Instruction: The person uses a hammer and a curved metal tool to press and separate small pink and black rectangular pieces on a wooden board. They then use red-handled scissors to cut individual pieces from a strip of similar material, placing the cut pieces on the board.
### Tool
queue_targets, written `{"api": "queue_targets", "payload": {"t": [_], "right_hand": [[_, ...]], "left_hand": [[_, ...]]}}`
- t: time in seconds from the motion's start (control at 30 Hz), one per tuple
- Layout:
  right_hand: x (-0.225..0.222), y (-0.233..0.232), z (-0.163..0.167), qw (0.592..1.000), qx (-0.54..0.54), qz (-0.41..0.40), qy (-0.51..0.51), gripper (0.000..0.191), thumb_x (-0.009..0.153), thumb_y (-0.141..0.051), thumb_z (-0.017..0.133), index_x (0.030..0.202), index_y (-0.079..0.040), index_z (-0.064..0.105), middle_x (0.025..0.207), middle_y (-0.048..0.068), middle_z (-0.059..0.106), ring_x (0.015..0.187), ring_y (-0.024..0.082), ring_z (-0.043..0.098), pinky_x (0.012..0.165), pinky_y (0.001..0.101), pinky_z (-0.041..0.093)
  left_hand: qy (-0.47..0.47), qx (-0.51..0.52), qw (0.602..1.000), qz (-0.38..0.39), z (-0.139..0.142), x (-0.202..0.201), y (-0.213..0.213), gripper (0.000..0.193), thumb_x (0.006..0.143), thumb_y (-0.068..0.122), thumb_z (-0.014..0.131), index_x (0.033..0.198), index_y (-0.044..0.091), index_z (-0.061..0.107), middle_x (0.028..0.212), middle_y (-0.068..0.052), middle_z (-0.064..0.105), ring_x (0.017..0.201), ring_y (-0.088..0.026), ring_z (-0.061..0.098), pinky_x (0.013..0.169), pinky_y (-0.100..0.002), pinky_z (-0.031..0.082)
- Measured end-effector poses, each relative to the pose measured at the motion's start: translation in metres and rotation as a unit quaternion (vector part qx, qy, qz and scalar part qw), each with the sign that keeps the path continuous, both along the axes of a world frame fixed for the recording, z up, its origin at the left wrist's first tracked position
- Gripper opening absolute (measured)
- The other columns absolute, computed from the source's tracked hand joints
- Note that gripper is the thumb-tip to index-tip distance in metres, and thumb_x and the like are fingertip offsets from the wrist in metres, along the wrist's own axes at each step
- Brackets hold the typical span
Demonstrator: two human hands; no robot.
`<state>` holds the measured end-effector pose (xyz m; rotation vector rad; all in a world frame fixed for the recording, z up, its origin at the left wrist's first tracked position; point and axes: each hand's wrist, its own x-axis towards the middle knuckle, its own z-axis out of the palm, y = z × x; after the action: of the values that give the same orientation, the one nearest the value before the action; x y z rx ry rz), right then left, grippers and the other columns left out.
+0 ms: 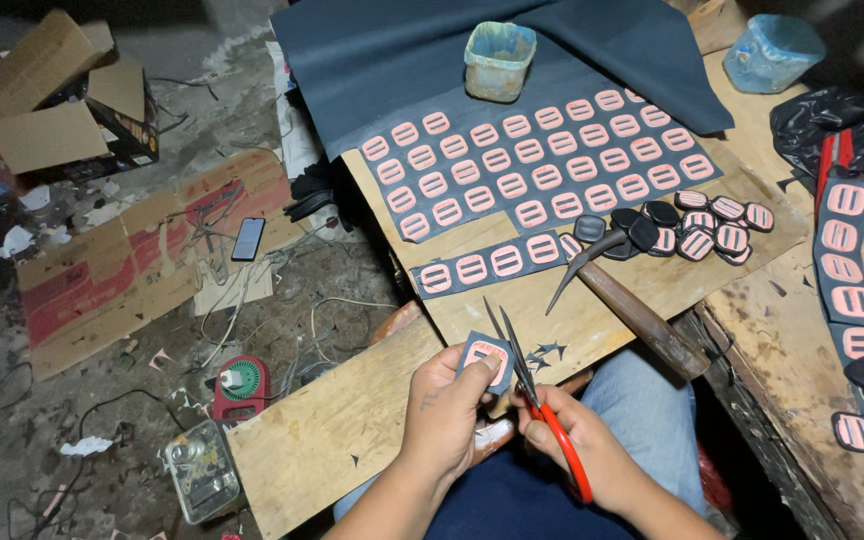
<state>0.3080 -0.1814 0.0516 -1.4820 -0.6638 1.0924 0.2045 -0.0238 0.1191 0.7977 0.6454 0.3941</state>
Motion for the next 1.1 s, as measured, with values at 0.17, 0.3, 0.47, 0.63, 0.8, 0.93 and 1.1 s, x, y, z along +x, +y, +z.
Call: {"api": "queue_targets", "payload": {"t": [0.17,0.3,0.47,0.63,0.8,0.93,1.1], "right_hand": [[0.000,0.000,-0.006,0.999,0.010,-0.006,0.046,0.040,0.093,-0.026,0.067,0.125,-0.002,0.064,0.091,0.001,0.063,0.084,0.011,0.058,0.079,0.0247,0.048],[0.006,-0.004,-0.014,0.996,-0.014,-0.006,0.090,0.039,0.091,-0.025,0.068,0.122,-0.002,0.067,0.084,0.002,0.063,0.071,0.011,0.057,0.065,0.0256,0.047],[0.014,-0.013,-0.019,0.994,-0.069,0.001,0.083,0.035,0.089,-0.023,0.070,0.119,-0.004,0.071,0.080,0.000,0.065,0.061,0.009,0.056,0.057,0.0244,0.047],[0.020,-0.022,-0.024,0.989,-0.130,0.002,0.068,0.031,0.086,-0.020,0.071,0.114,-0.006,0.073,0.077,-0.002,0.065,0.057,0.008,0.053,0.053,0.0244,0.044],[0.025,-0.027,-0.035,0.994,-0.099,0.006,0.041,0.027,0.086,-0.014,0.077,0.109,-0.002,0.073,0.079,-0.003,0.066,0.064,0.004,0.055,0.058,0.0216,0.045],[0.025,-0.026,-0.038,0.998,-0.051,0.019,0.010,0.023,0.088,-0.012,0.078,0.107,0.000,0.075,0.084,-0.003,0.071,0.071,0.001,0.062,0.063,0.0197,0.051],[0.019,-0.022,-0.031,0.984,-0.146,-0.028,0.096,0.024,0.085,-0.017,0.074,0.106,-0.004,0.073,0.071,0.002,0.064,0.046,0.009,0.050,0.043,0.0248,0.041]], "left_hand": [[0.025,0.002,1.000,-0.002,-0.002,-0.001,0.005,0.014,0.091,0.007,0.064,0.098,-0.003,0.072,0.079,-0.007,0.071,0.062,-0.010,0.058,0.057,-0.026,0.050],[0.047,0.037,0.998,-0.029,-0.006,-0.003,0.015,0.017,0.090,0.007,0.064,0.096,-0.007,0.072,0.078,-0.010,0.072,0.061,-0.013,0.062,0.057,-0.028,0.050],[0.027,0.071,0.995,-0.072,-0.011,-0.007,0.027,0.019,0.088,0.006,0.065,0.097,-0.008,0.073,0.086,-0.010,0.076,0.071,-0.012,0.067,0.066,-0.027,0.055],[0.054,0.110,0.987,-0.107,-0.011,-0.009,0.034,0.021,0.087,0.007,0.068,0.099,-0.008,0.074,0.086,-0.010,0.075,0.071,-0.012,0.067,0.066,-0.026,0.055],[0.063,0.128,0.981,-0.130,-0.007,-0.009,0.037,0.021,0.085,0.007,0.068,0.097,-0.009,0.074,0.083,-0.009,0.075,0.067,-0.012,0.066,0.062,-0.027,0.054],[0.076,0.097,0.982,-0.140,-0.004,-0.012,0.042,0.020,0.085,0.008,0.068,0.098,-0.007,0.072,0.079,-0.008,0.072,0.061,-0.013,0.064,0.054,-0.030,0.052],[-0.002,0.032,0.999,-0.038,-0.011,-0.009,0.038,0.013,0.088,0.004,0.068,0.098,-0.003,0.067,0.087,-0.006,0.075,0.078,-0.011,0.069,0.073,-0.026,0.057]]}}
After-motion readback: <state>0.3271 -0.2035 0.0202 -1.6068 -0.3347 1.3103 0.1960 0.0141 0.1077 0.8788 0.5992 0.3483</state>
